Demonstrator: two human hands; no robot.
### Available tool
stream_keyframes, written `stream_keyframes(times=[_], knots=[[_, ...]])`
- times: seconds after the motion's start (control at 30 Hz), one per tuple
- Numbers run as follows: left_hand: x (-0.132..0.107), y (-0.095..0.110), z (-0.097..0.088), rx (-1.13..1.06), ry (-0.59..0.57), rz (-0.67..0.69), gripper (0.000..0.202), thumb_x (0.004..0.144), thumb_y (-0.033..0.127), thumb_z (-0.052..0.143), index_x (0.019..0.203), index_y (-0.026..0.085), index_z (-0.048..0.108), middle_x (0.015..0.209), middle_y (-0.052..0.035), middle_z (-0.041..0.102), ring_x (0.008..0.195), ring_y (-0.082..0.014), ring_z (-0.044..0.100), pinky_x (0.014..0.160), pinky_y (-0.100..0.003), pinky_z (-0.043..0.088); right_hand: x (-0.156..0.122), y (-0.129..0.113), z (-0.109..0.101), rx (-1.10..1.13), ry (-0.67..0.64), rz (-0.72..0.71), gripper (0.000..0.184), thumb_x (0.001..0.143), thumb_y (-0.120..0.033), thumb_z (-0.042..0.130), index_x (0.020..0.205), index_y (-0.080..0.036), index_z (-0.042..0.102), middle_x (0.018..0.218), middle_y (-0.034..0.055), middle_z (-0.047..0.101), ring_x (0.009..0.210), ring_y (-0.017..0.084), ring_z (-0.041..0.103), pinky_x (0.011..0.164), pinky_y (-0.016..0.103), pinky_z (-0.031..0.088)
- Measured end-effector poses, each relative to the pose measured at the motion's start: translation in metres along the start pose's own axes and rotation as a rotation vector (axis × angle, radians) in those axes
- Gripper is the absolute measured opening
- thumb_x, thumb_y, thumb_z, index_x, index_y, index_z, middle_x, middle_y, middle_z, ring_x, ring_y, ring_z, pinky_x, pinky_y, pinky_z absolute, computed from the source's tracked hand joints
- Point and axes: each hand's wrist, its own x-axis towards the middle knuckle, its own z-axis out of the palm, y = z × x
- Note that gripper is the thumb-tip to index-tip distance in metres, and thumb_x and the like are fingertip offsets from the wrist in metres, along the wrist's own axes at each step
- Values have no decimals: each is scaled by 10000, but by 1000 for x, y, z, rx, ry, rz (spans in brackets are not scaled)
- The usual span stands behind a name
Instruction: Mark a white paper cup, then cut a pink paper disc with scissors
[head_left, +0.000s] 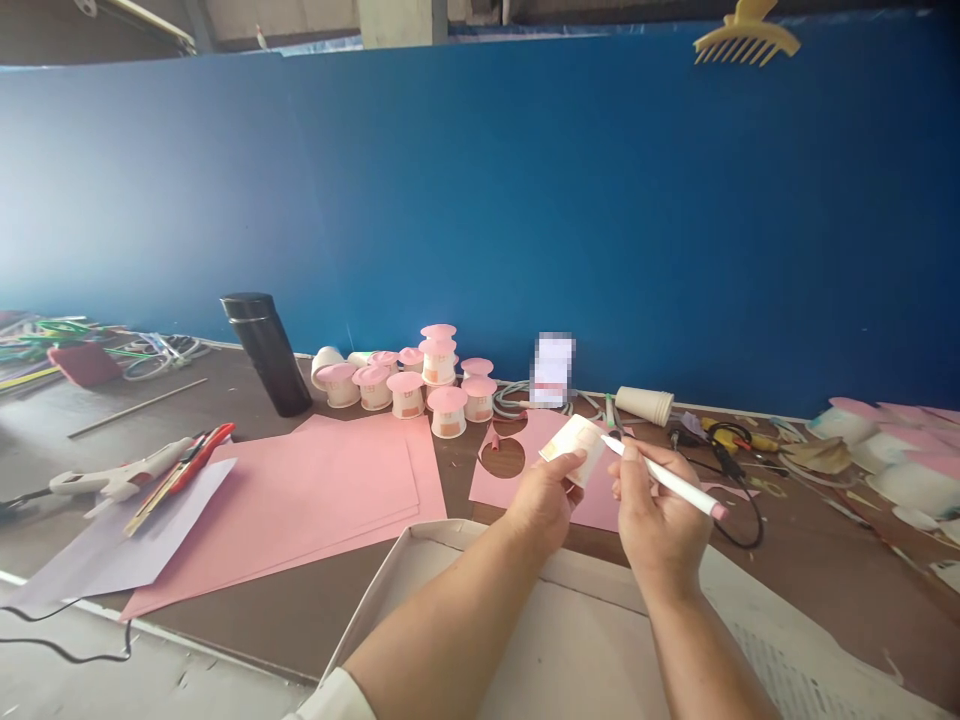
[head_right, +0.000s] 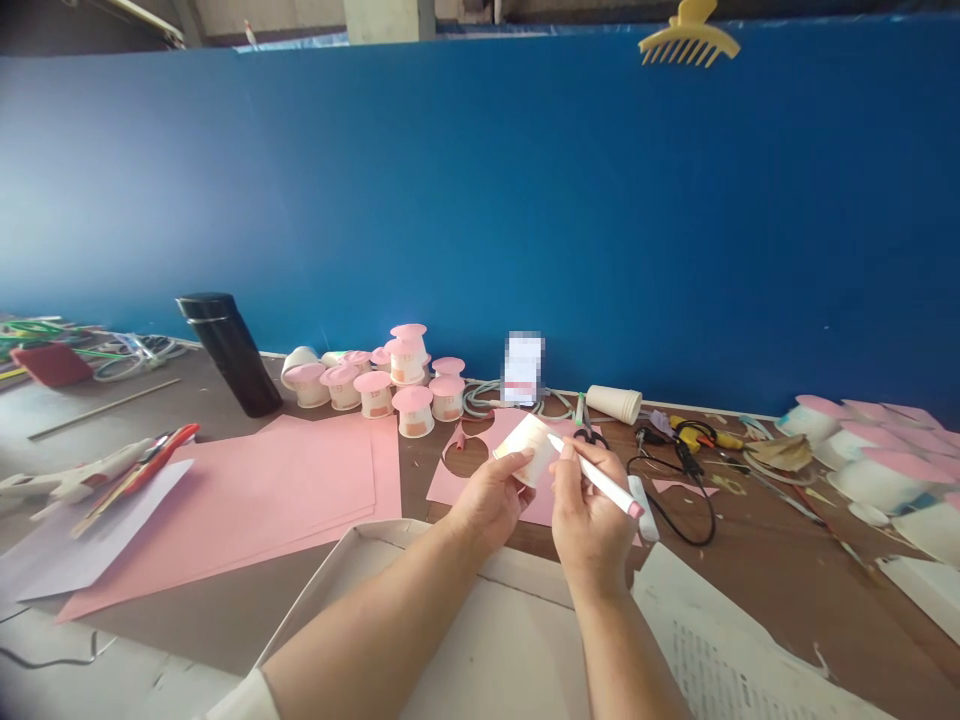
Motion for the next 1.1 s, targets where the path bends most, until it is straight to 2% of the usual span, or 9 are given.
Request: stream_keyframes(times=[0.83, 1.1], knots=[[2, -4, -3, 35, -66, 51, 385, 566, 246, 799, 930, 199, 683, 963, -29, 652, 819, -132, 528, 740, -268, 344, 0, -2, 0, -7, 1, 8, 295, 820, -435, 609, 895, -151, 638, 643, 58, 662, 549, 169, 625, 522, 283, 499], [2, -4, -3, 34, -65, 45, 392, 576, 235, 797, 950, 195, 682, 980, -38, 656, 840, -138, 538, 755, -265, 356, 0, 0, 0, -38, 7, 12, 280, 820, -417, 610, 891, -148, 643, 680, 72, 673, 595, 179, 642, 577, 305, 517]])
